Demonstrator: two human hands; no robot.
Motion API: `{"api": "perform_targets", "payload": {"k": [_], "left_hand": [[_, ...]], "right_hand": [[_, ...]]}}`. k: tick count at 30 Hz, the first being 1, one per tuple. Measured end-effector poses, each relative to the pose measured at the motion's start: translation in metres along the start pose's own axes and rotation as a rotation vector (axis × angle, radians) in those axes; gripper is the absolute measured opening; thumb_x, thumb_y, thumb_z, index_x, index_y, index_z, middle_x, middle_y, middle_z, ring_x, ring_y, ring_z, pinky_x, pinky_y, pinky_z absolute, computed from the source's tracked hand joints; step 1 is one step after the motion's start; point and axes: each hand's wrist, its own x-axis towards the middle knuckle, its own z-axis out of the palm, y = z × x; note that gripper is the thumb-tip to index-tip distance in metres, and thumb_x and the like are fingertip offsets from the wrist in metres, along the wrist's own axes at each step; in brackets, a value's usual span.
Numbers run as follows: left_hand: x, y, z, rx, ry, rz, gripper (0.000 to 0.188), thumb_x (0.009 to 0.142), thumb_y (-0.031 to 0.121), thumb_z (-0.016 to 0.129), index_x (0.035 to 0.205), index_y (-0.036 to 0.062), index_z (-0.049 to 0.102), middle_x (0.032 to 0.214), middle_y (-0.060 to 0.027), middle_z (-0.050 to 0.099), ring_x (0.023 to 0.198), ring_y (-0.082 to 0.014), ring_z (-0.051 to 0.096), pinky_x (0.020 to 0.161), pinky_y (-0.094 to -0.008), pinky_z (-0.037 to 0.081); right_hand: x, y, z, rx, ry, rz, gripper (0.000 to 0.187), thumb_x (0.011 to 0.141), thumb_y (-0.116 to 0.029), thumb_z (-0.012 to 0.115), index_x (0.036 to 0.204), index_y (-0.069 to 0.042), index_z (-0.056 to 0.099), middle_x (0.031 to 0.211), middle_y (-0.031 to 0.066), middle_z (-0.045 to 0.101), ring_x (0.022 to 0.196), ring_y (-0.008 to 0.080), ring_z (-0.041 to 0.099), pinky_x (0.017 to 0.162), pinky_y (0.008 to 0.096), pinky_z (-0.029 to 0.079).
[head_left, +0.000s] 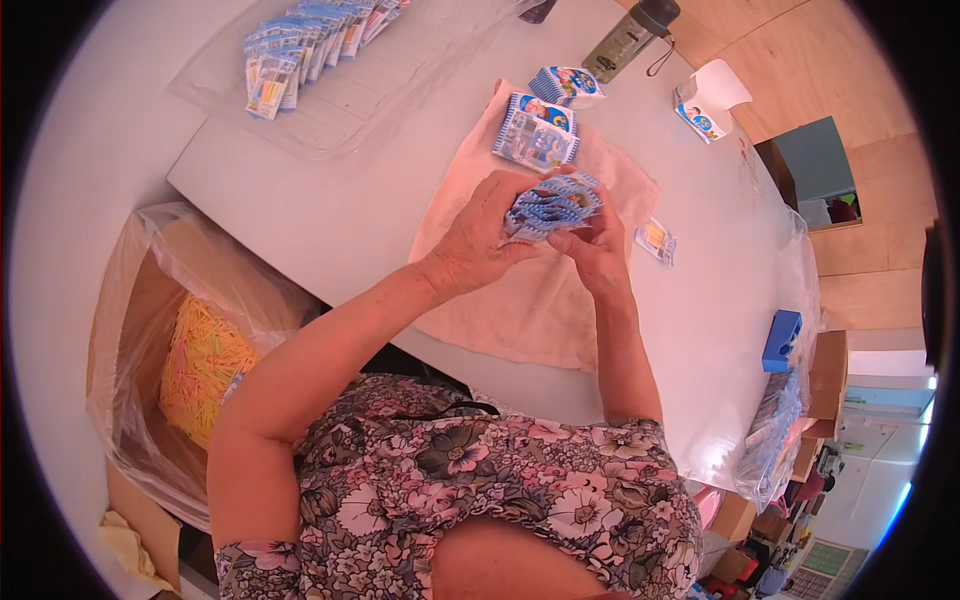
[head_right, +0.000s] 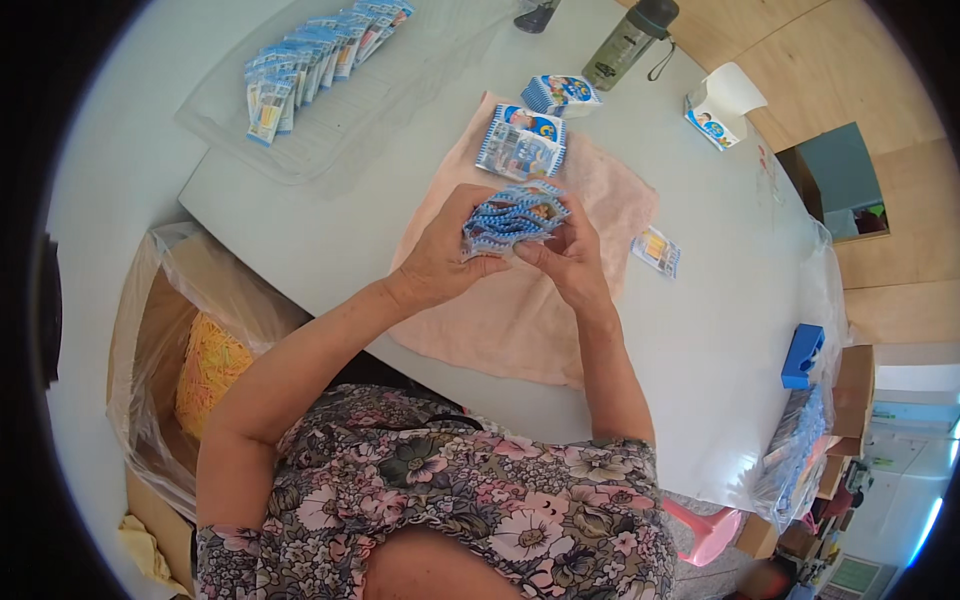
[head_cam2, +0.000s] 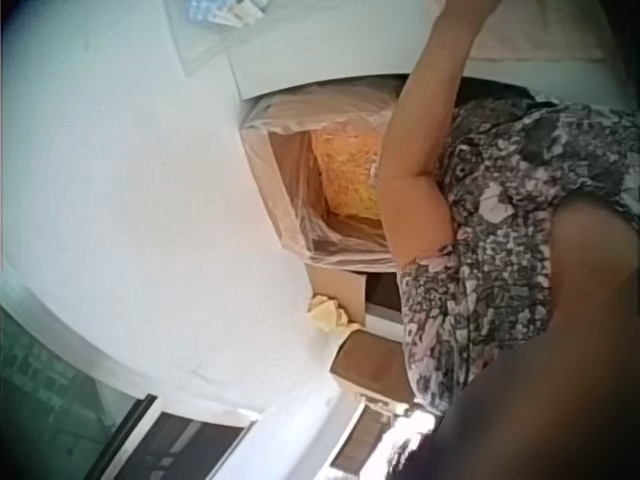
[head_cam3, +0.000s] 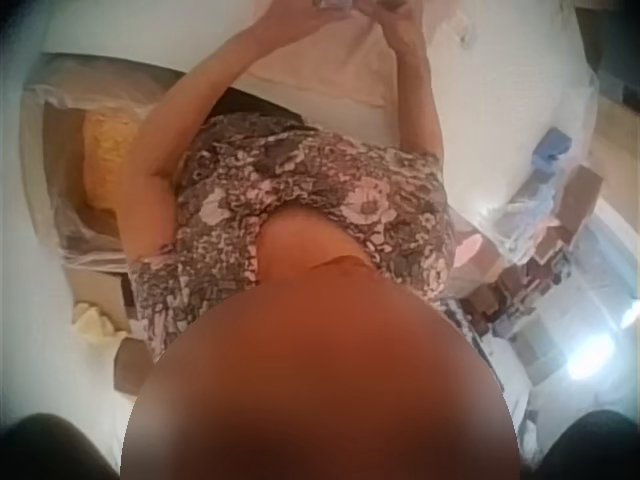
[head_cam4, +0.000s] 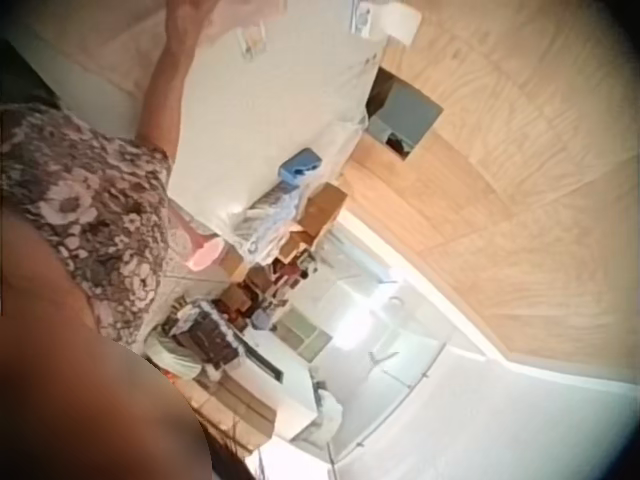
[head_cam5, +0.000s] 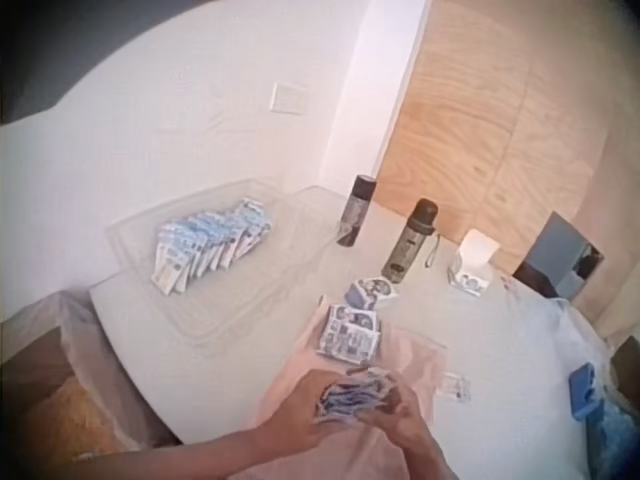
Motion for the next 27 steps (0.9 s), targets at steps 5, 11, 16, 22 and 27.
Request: {"api": "perform_targets", "payload": {"k": [5,11,16,22,27], "left_hand": [[-0.007,-0.020,-0.002,0.216,0.079,-0.105,0.072,0.059,0.001,0.074,0.122,0.0040,0.040,0.109,-0.0136,0.051,0.108,-0.0283,0.049,0.091,-0.0364,0.042],[-0.005,-0.030,-0.009,0.301,0.085,-0.187,0.071,0.054,0.010,0.079,0.115,0.0037,0.044,0.106,-0.0174,0.054,0.099,-0.0346,0.052,0.085,-0.0398,0.043],[-0.022,-0.022,-0.014,0.430,0.055,-0.181,0.070,0.059,0.012,0.077,0.120,0.0006,0.044,0.112,-0.0166,0.052,0.103,-0.0336,0.051,0.087,-0.0403,0.042],[-0.112,0.089,-0.106,0.345,0.189,-0.002,0.055,0.068,0.000,0.069,0.120,0.0025,0.049,0.117,-0.0171,0.052,0.107,-0.0327,0.051,0.090,-0.0383,0.043],[-0.220,0.106,-0.183,0.709,0.660,-0.256,0.037,0.073,-0.003,0.065,0.109,0.0031,0.056,0.106,-0.0088,0.057,0.095,-0.0196,0.055,0.083,-0.0303,0.044]], "right_hand": [[0.011,0.014,0.000,-0.159,-0.097,-0.025,0.087,0.061,-0.004,0.079,0.136,-0.007,0.034,0.120,0.0099,0.051,0.112,0.0220,0.050,0.098,0.0333,0.039],[0.027,-0.020,0.020,-0.848,-0.169,-0.344,0.083,0.056,-0.018,0.082,0.127,-0.003,0.042,0.112,0.0122,0.053,0.106,0.0233,0.053,0.088,0.0322,0.043],[0.034,-0.025,0.031,-1.149,-0.306,-0.214,0.044,0.058,-0.019,0.080,0.095,-0.003,0.062,0.085,0.0075,0.063,0.081,0.0175,0.063,0.069,0.0315,0.047],[0.059,-0.090,0.068,-0.374,-0.198,0.021,0.031,0.061,-0.009,0.077,0.087,0.001,0.063,0.079,0.0031,0.063,0.070,0.0108,0.059,0.066,0.0246,0.048],[0.181,-0.088,0.165,-0.452,-0.203,-0.124,0.057,0.062,-0.027,0.079,0.105,0.005,0.060,0.092,0.0091,0.064,0.081,0.0144,0.061,0.073,0.0256,0.048]]}}
